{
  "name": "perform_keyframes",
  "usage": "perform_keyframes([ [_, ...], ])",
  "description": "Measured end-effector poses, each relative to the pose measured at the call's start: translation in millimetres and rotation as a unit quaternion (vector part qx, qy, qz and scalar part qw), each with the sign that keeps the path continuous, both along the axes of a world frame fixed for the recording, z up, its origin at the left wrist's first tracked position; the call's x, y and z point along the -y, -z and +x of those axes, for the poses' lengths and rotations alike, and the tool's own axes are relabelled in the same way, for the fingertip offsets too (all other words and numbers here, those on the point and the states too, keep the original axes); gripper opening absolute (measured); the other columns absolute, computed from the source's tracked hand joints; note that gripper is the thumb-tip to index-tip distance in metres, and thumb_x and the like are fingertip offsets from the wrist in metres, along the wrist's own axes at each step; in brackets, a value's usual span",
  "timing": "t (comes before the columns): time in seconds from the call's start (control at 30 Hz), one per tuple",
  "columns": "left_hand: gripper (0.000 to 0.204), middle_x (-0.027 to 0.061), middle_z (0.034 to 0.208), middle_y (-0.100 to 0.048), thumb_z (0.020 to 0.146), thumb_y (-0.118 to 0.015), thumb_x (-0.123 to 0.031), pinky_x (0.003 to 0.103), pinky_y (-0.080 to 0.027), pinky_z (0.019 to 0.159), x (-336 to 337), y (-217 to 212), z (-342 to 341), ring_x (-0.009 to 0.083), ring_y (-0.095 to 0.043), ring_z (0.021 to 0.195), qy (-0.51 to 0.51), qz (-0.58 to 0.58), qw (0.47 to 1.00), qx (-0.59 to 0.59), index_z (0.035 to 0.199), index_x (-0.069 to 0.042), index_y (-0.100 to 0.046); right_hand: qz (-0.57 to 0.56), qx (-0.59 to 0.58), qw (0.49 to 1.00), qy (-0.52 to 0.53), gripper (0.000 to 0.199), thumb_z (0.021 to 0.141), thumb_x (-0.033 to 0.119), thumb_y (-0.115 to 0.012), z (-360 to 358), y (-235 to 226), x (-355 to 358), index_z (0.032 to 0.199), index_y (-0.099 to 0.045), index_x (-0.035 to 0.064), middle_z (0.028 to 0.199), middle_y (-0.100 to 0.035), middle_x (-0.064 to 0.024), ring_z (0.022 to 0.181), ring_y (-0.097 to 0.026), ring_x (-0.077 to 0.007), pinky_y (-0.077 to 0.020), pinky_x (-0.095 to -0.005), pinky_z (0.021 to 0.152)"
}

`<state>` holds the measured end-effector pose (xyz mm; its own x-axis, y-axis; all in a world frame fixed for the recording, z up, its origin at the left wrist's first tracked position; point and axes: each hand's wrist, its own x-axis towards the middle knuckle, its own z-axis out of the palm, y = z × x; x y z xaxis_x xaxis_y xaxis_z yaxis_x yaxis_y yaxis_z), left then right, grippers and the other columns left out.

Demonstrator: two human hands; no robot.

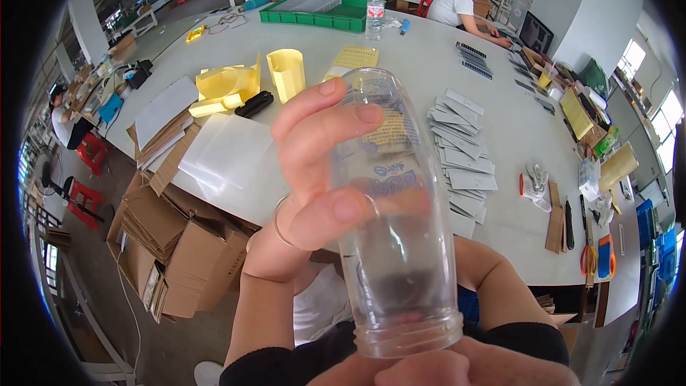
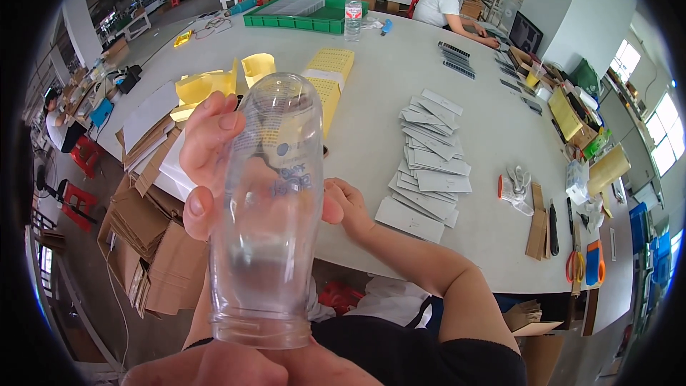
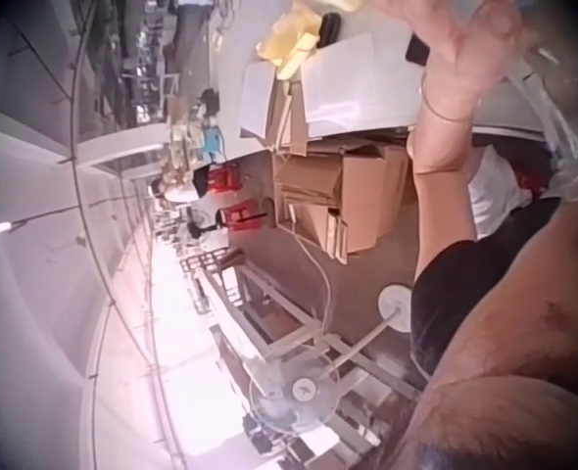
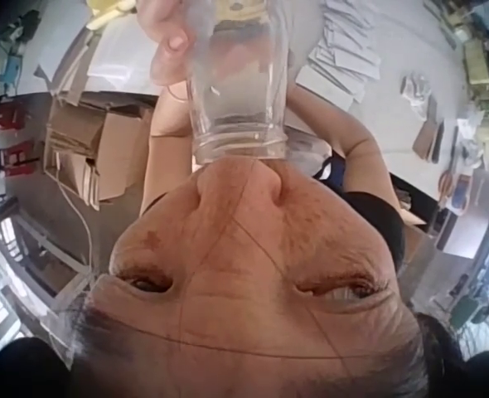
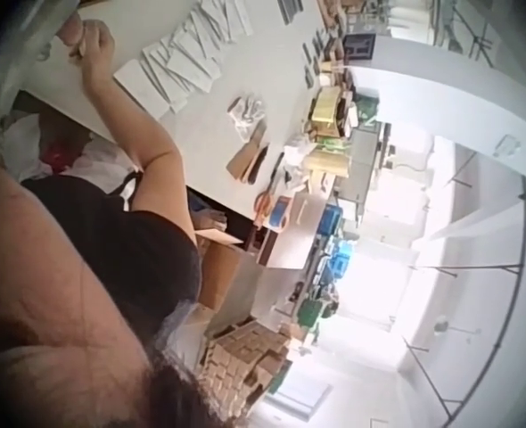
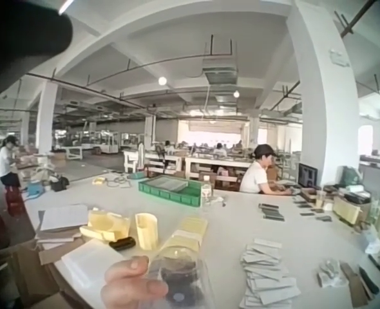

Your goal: Applying small yellow adhesive labels from a sheet onto white paper packets.

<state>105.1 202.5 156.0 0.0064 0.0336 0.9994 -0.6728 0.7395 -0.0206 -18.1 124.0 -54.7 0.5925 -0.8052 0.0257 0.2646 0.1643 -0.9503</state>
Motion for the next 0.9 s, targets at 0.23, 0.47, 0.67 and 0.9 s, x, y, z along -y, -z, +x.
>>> perform_keyframes([
  [0.23, 0.088, 0.012, 0.115, -0.05, 0.061, -0.086, -0.023, 0.042, -0.044, 0.088, 11.1, 4.7, 0.9, 0.0344, -0.048, 0.106, 0.054, 0.006, 0.998, 0.023, 0.128, -0.036, -0.031, 0.017, 0.038, 0.999, -0.005, 0.034, 0.098, 0.031, -0.047, 0.4, 4.8, 3.3, 0.108, -0.058, 0.0006, 0.095, -0.063, -0.0029, 0.083, -0.059, -0.0084, -0.0486, -0.0223, 0.071],
  [0.47, 0.068, 0.0126, 0.111, -0.057, 0.063, -0.083, -0.027, 0.045, -0.039, 0.087, 9.7, -5.2, -4.8, 0.0312, -0.059, 0.096, 0.173, 0.064, 0.978, 0.096, 0.117, -0.023, -0.042, -0.01, 0.002, 0.999, 0.032, 0.037, 0.095, 0.031, -0.049, 4.3, -19.5, -14.9, 0.109, -0.058, -0.0012, 0.095, -0.064, -0.0077, 0.084, -0.061, -0.0125, -0.049, -0.0265, 0.072],
  [0.67, 0.054, 0.0152, 0.106, -0.06, 0.065, -0.078, -0.018, 0.043, -0.038, 0.087, 34.8, 21.8, -25.3, 0.0281, -0.059, 0.092, 0.244, 0.062, 0.965, 0.077, 0.109, -0.005, -0.049, -0.089, -0.102, 0.979, 0.154, 0.051, 0.089, 0.042, -0.052, 8.7, -29.9, -38.1, 0.108, -0.058, -0.0052, 0.095, -0.065, -0.0178, 0.088, -0.061, -0.0207, -0.0475, -0.0359, 0.075],
  [0.9, 0.08, 0.0163, 0.11, -0.058, 0.057, -0.085, -0.023, 0.037, -0.048, 0.083, 41.8, 22.9, -4.1, 0.0266, -0.056, 0.101, 0.207, 0.274, 0.938, 0.045, 0.122, 0.001, -0.046, -0.042, -0.004, 0.999, 0.009, 0.029, 0.091, 0.028, -0.053, 6.9, 8.2, -0.4, 0.099, -0.061, 0.0009, 0.082, -0.063, -0.0056, 0.071, -0.059, -0.0108, -0.048, -0.0262, 0.061],
])
